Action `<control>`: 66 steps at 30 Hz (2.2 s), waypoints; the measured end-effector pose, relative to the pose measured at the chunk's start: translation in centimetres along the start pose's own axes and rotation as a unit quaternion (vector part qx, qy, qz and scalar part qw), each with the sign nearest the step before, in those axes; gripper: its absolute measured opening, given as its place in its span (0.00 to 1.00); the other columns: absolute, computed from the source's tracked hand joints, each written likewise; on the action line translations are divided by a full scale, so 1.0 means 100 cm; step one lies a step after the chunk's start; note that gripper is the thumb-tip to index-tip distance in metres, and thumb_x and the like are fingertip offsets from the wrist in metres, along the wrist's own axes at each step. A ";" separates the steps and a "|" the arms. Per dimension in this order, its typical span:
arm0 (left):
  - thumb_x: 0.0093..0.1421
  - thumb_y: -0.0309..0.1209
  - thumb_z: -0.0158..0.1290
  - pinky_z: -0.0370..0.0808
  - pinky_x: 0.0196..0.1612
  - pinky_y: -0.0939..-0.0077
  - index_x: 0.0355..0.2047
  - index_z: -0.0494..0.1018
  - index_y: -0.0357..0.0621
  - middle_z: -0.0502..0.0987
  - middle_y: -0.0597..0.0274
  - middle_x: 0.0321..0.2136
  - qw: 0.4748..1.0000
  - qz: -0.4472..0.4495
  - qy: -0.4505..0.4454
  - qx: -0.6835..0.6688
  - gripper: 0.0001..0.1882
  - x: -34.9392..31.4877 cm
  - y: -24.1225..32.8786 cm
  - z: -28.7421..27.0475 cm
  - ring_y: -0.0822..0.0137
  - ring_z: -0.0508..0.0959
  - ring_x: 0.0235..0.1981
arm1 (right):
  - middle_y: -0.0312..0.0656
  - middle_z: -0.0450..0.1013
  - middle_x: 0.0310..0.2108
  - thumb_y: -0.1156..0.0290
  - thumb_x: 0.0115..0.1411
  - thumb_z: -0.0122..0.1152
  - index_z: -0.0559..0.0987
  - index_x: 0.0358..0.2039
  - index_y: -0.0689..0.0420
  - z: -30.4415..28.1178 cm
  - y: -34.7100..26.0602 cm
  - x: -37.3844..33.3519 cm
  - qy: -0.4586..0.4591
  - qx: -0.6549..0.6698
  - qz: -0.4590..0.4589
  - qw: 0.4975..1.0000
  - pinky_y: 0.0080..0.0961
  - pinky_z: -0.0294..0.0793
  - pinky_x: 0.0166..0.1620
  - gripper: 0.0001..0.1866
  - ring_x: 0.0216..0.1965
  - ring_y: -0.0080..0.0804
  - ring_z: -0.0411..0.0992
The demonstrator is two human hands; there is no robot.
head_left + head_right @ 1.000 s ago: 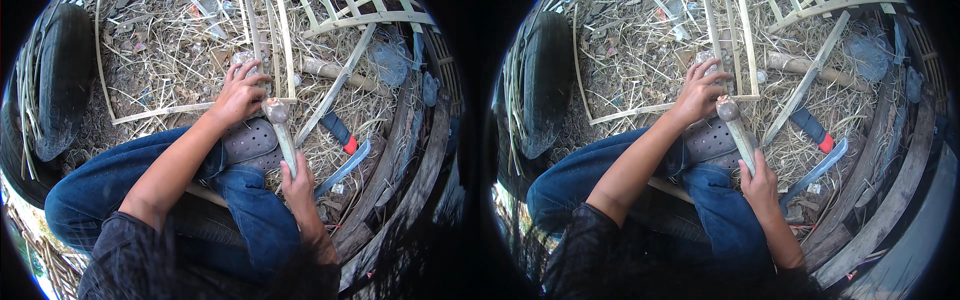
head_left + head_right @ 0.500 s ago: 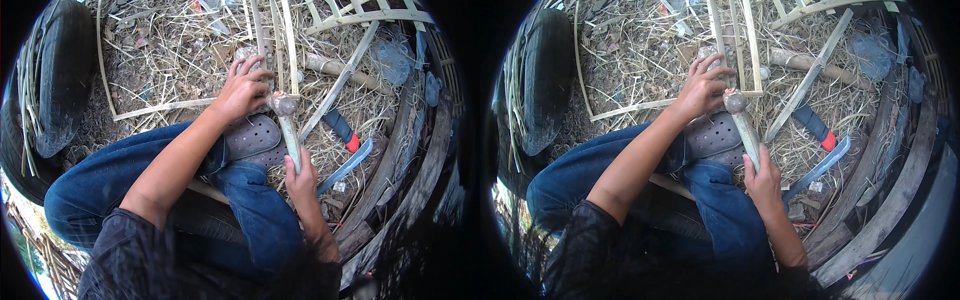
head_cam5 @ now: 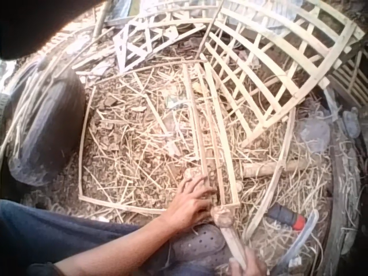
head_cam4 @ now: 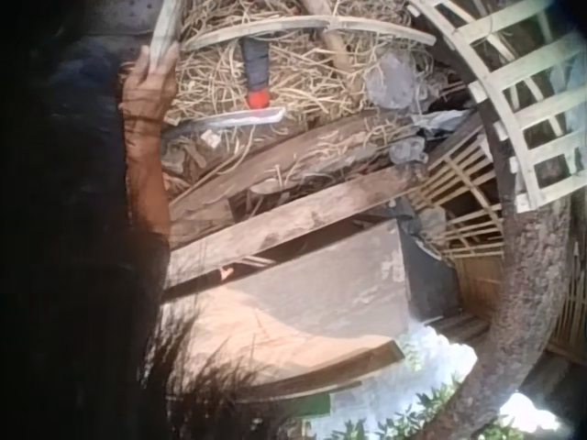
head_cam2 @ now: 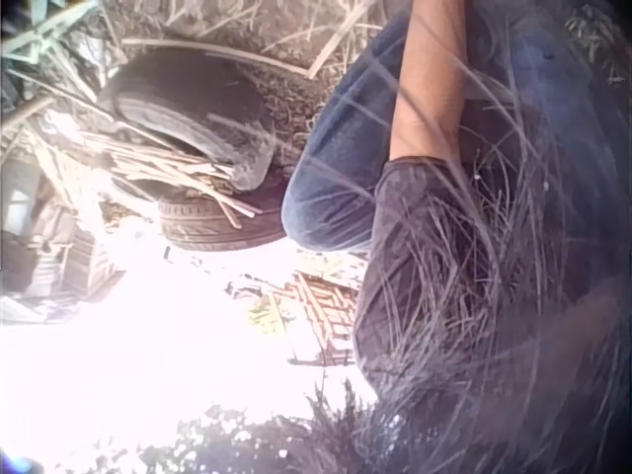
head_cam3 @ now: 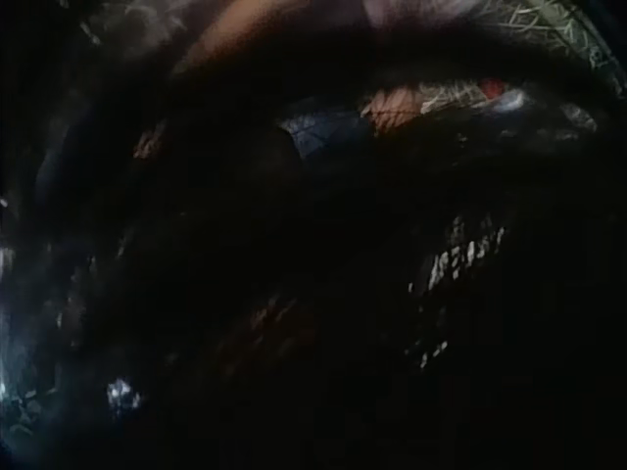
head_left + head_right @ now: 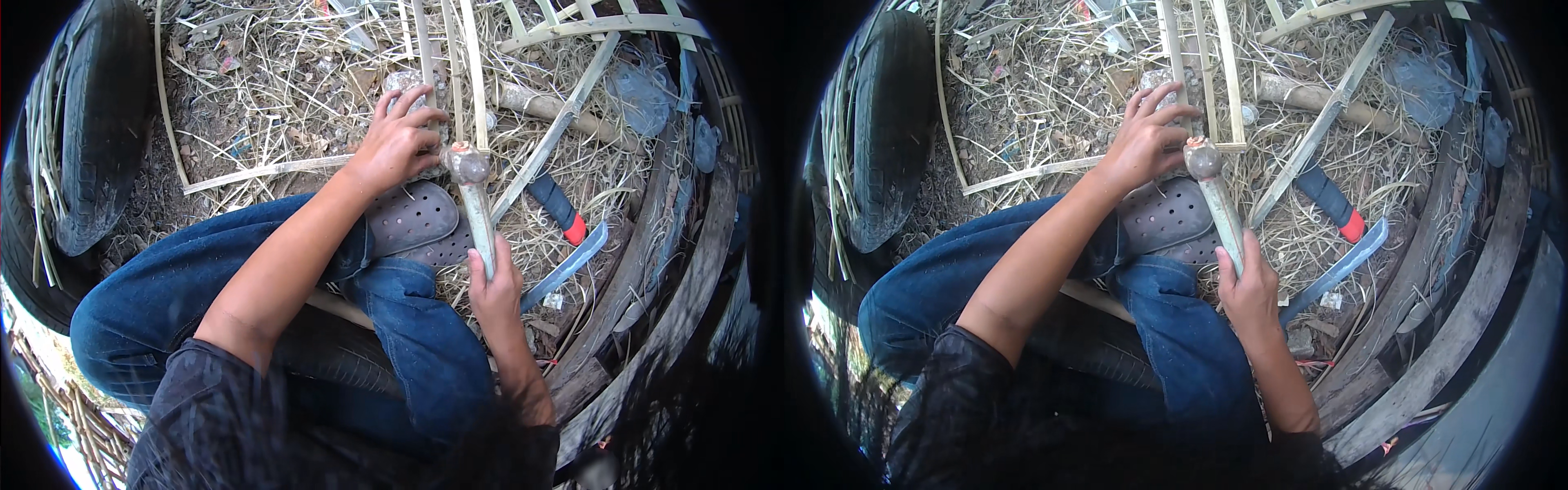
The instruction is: The person shapes wood strips using a machete, aligns the strips to form a lattice frame, and secures them by hammering small nails into the joints.
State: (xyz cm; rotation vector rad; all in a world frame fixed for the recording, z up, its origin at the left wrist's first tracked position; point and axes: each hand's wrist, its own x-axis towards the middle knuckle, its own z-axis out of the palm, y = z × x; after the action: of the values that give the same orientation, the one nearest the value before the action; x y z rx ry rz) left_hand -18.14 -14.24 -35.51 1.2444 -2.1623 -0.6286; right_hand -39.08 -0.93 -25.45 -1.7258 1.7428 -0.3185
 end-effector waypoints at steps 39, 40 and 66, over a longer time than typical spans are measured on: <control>0.45 0.31 0.63 0.54 0.63 0.42 0.26 0.79 0.51 0.75 0.71 0.47 0.998 0.027 -0.015 0.047 0.06 0.001 0.006 -0.002 0.55 0.59 0.64 | 0.60 0.74 0.28 0.70 0.61 0.59 0.68 0.51 0.68 0.008 0.020 -0.010 0.068 0.015 -0.048 0.996 0.43 0.75 0.29 0.22 0.28 0.57 0.76; 0.45 0.31 0.63 0.54 0.63 0.42 0.26 0.79 0.51 0.75 0.71 0.47 0.998 0.024 -0.017 0.048 0.06 -0.001 0.006 -0.002 0.55 0.59 0.64 | 0.60 0.74 0.28 0.70 0.61 0.59 0.68 0.51 0.68 0.007 0.019 -0.010 0.065 0.017 -0.048 0.997 0.43 0.75 0.29 0.22 0.28 0.57 0.76; 0.42 0.51 0.66 0.67 0.52 0.55 0.35 0.72 0.50 0.76 0.63 0.38 0.979 -0.150 -0.075 0.118 0.26 -0.011 0.022 -0.033 0.61 0.76 0.45 | 0.53 0.75 0.27 0.68 0.63 0.56 0.68 0.50 0.65 -0.009 0.008 -0.007 0.086 0.089 -0.039 0.992 0.38 0.74 0.30 0.18 0.27 0.50 0.77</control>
State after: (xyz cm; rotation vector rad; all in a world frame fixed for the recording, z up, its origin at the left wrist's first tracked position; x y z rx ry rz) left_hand -16.79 -12.64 -31.94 1.7233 -2.2411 -0.6148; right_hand -40.28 -0.46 -25.10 -1.6810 1.7118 -0.6544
